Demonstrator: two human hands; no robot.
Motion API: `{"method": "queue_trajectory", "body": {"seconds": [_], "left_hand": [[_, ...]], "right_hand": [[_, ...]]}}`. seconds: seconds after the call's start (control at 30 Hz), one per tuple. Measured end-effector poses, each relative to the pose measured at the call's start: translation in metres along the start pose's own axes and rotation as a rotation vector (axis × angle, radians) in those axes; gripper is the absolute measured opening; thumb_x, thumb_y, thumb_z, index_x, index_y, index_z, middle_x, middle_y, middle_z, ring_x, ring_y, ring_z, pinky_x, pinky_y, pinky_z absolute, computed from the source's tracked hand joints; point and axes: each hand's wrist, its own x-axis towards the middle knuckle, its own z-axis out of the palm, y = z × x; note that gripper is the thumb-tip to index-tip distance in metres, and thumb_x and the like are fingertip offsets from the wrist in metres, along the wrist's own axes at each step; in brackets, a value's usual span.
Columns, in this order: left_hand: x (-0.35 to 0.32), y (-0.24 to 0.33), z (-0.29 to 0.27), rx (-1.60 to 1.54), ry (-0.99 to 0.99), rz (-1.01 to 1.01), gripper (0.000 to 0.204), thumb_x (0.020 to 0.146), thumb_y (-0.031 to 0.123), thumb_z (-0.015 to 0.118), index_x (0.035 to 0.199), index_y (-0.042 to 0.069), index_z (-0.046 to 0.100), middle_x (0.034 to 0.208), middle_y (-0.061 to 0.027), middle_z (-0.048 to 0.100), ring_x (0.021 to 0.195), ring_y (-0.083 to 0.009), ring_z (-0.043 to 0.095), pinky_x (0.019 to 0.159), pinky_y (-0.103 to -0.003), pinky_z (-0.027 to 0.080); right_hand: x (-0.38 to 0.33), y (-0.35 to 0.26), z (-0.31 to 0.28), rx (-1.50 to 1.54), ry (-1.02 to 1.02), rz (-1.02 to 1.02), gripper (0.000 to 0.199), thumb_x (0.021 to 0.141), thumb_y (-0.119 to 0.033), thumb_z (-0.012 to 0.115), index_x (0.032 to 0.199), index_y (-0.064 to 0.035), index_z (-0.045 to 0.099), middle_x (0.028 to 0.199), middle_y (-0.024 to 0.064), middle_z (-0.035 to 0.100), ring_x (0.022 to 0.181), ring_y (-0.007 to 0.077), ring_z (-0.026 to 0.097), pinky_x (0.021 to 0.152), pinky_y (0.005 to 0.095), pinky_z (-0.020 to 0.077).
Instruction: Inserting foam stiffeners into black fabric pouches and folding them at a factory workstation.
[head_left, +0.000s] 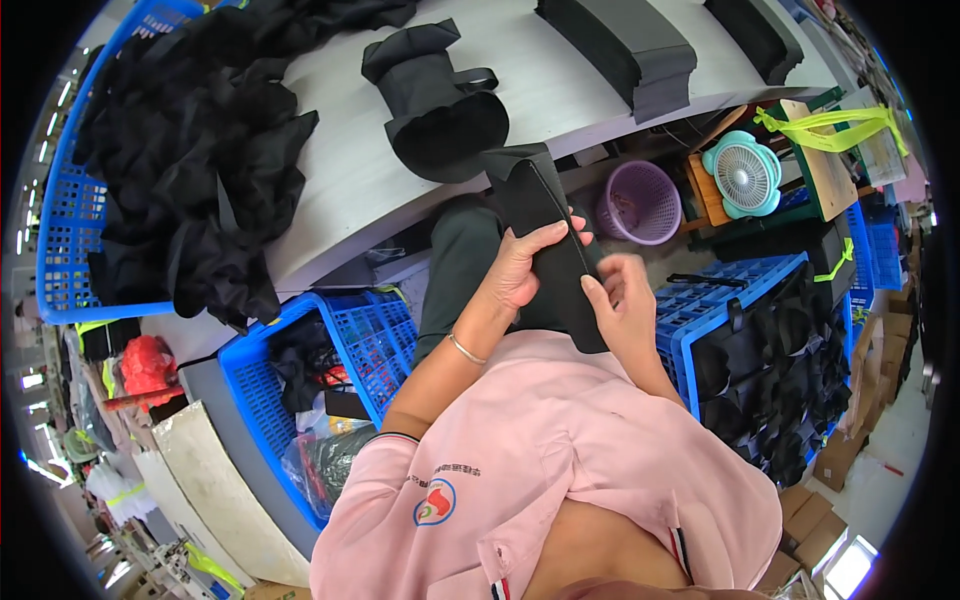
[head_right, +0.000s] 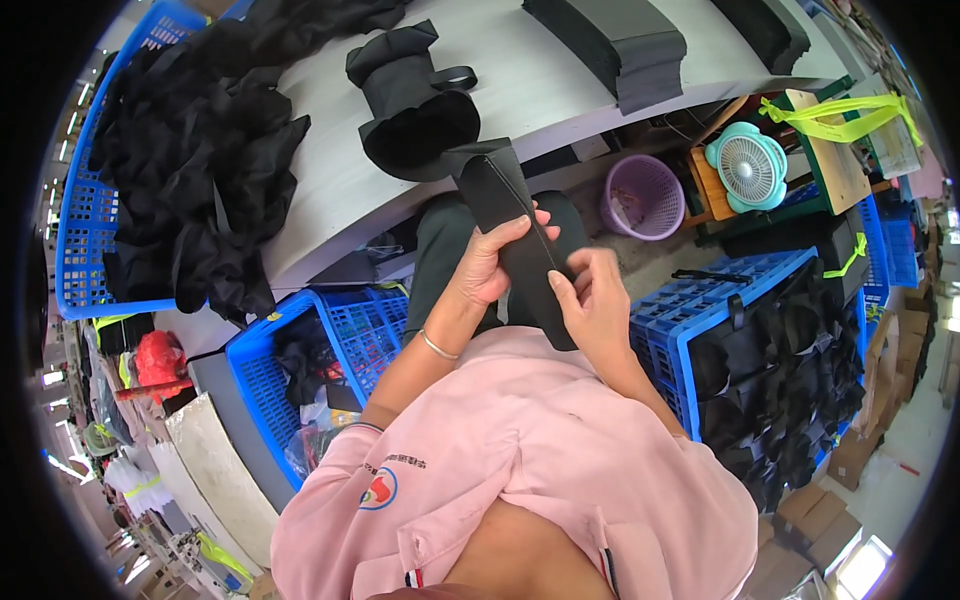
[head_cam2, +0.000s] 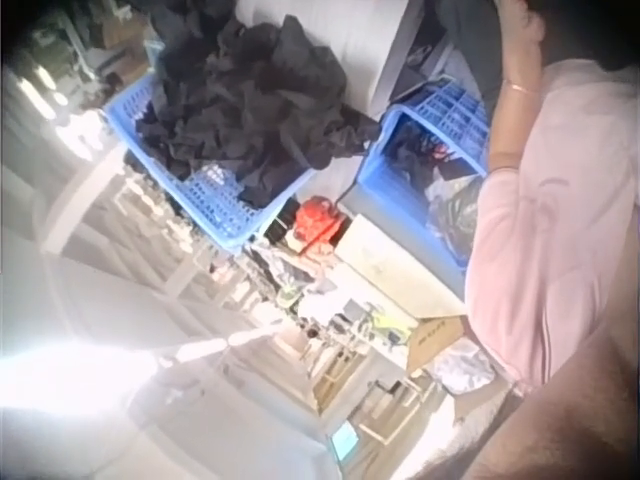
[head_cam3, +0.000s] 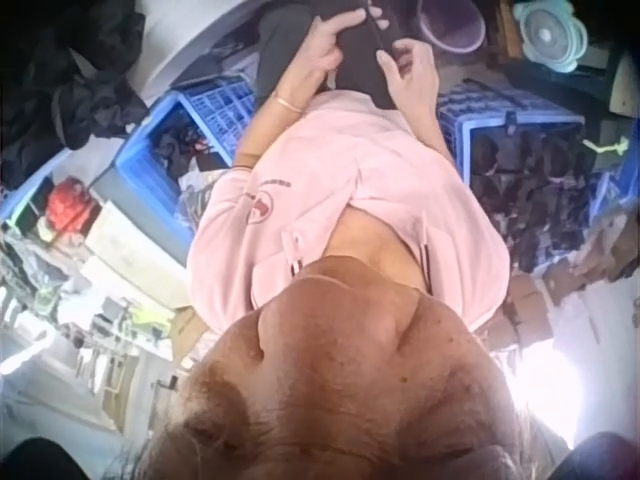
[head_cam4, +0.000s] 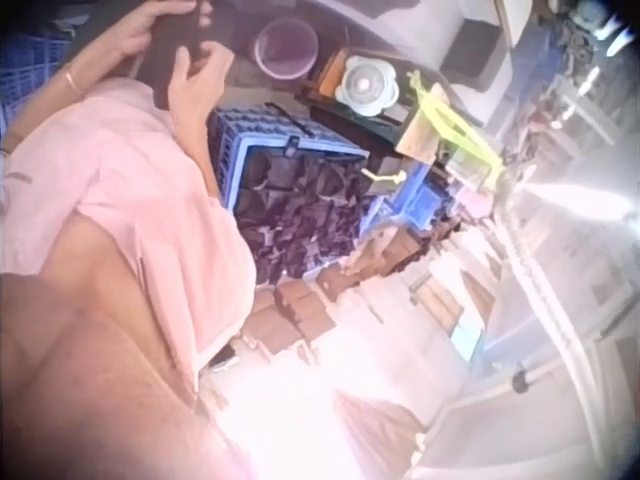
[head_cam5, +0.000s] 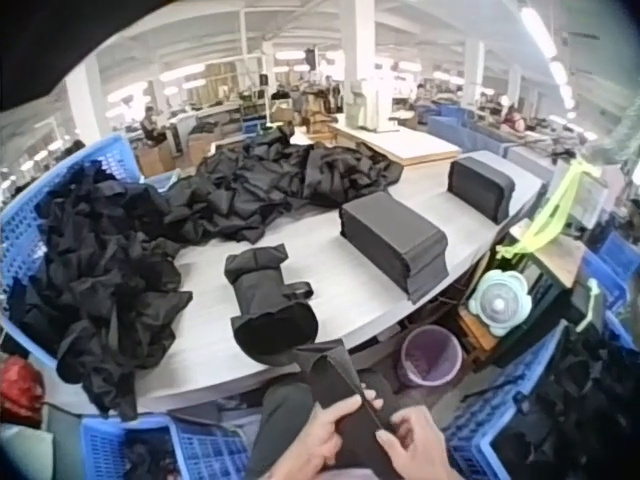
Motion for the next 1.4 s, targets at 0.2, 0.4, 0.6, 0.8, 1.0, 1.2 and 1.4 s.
{"method": "queue_trajectory", "body": {"seconds": [0.2,0.4,0.6,0.8,1.0,1.2,1.4], "left_hand": [[-0.011,0.008,-0.001,0.088,-0.042,0.163,0.044,0.093,0.025,0.07,0.128,0.003,0.057,0.122,-0.0114,0.066,0.113,-0.0271,0.064,0.098,-0.044,0.053],[-0.025,0.058,-0.024,-0.051,-0.005,0.236,0.044,0.096,0.035,0.067,0.129,0.006,0.06,0.123,-0.0028,0.065,0.108,-0.014,0.06,0.087,-0.03,0.05],[-0.036,0.067,-0.048,0.261,0.219,0.156,0.016,0.087,0.01,0.076,0.101,0.009,0.069,0.094,0.0029,0.07,0.081,-0.0055,0.064,0.068,-0.021,0.049],[-0.054,0.086,-0.042,0.399,0.226,0.129,0.024,0.08,-0.007,0.073,0.082,0.012,0.059,0.082,0.0046,0.056,0.063,-0.0016,0.05,0.047,-0.017,0.034],[-0.067,0.103,-0.072,0.581,0.326,0.315,0.032,0.076,-0.01,0.071,0.102,0.008,0.064,0.094,-0.0006,0.06,0.068,-0.0047,0.053,0.057,-0.018,0.042],[-0.049,0.056,-0.041,0.32,0.129,0.292,0.054,0.082,0.004,0.079,0.131,0.005,0.058,0.117,-0.0006,0.065,0.09,-0.0116,0.062,0.087,-0.025,0.051],[-0.03,0.077,-0.017,0.973,0.542,0.973,0.024,0.096,0.026,0.068,0.113,0.01,0.074,0.143,-0.0114,0.05,0.117,-0.0192,0.053,0.099,-0.032,0.042]], "right_hand": [[0.02,0.002,0.004,0.251,-0.334,0.055,0.047,0.09,-0.017,0.071,0.131,-0.0001,0.057,0.107,0.0156,0.069,0.087,0.0307,0.068,0.08,0.034,0.0527],[0.035,0.03,-0.018,-0.21,-0.099,-0.383,0.03,0.085,-0.006,0.072,0.114,-0.0004,0.066,0.088,0.0138,0.066,0.079,0.0326,0.063,0.071,0.0377,0.051],[0.049,0.026,-0.034,-0.496,-0.103,-0.646,0.038,0.078,-0.005,0.073,0.116,-0.0077,0.067,0.089,0.008,0.064,0.079,0.0251,0.061,0.072,0.0349,0.0488],[0.055,0.031,-0.046,-0.618,-0.043,-0.837,0.041,0.075,-0.005,0.07,0.116,-0.0091,0.068,0.094,0.0062,0.064,0.08,0.0226,0.061,0.074,0.0341,0.0485],[0.058,0.038,-0.05,-0.435,0.045,-0.654,0.034,0.077,-0.001,0.073,0.111,-0.0047,0.068,0.094,0.0117,0.065,0.081,0.0293,0.064,0.072,0.0373,0.0509],[0.037,0.03,-0.02,-0.138,-0.429,-0.45,0.03,0.086,-0.008,0.071,0.115,-0.0019,0.064,0.094,0.0156,0.064,0.082,0.0356,0.063,0.07,0.0388,0.0506],[0.042,0.012,0.001,0.097,-0.294,-0.333,0.042,0.092,-0.009,0.066,0.133,-0.0041,0.058,0.116,0.0179,0.067,0.103,0.0319,0.068,0.086,0.0337,0.052]]}}
